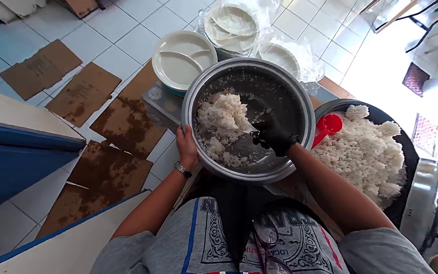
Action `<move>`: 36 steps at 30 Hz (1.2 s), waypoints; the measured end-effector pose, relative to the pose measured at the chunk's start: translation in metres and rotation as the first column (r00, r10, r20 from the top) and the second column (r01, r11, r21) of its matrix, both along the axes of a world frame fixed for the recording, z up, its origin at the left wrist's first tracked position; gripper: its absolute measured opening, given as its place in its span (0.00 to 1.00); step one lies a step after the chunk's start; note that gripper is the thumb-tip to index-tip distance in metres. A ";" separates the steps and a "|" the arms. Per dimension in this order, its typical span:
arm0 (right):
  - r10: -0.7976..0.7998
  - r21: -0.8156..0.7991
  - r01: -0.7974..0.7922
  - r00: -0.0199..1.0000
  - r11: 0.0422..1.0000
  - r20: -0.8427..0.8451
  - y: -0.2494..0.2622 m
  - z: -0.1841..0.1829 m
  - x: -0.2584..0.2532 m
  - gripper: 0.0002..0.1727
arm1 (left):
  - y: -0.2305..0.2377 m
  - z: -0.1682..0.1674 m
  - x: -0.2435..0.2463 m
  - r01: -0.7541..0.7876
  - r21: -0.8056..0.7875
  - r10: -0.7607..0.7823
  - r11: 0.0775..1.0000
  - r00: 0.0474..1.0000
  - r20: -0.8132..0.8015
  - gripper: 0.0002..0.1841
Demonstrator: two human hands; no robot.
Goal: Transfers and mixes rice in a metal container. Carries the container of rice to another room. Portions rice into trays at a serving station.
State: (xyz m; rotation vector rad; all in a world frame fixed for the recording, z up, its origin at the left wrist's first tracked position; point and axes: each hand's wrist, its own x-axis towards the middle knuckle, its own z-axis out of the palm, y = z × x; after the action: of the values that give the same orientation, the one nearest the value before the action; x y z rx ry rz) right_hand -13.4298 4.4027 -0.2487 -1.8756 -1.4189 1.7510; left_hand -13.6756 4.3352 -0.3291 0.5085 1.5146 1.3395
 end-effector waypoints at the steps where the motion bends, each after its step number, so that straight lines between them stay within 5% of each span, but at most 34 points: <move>1: -0.013 0.013 0.013 1.000 1.000 0.001 -0.002 0.007 0.004 0.21 | 0.000 -0.001 0.000 0.000 0.004 0.000 1.000 1.000 0.002 0.27; 14: -0.178 0.118 0.173 0.983 0.978 0.036 -0.050 0.074 0.108 0.18 | 0.008 0.001 0.006 -0.051 0.030 0.054 0.998 0.995 -0.088 0.22; 20: -0.177 0.036 0.173 0.966 0.984 0.190 -0.060 0.054 0.123 0.18 | 0.010 0.003 0.008 -0.050 0.031 0.053 0.998 0.991 -0.122 0.22; 36: -0.245 0.030 0.245 0.969 0.969 0.012 -0.066 0.051 0.131 0.18 | 0.008 0.004 0.009 -0.037 0.050 0.044 0.998 0.987 -0.154 0.22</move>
State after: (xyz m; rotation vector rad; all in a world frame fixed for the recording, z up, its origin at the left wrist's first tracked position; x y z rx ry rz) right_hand -13.2986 4.3362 -0.1976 -1.9582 -1.1519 1.5929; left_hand -13.6663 4.3433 -0.3252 0.6270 1.6300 1.3967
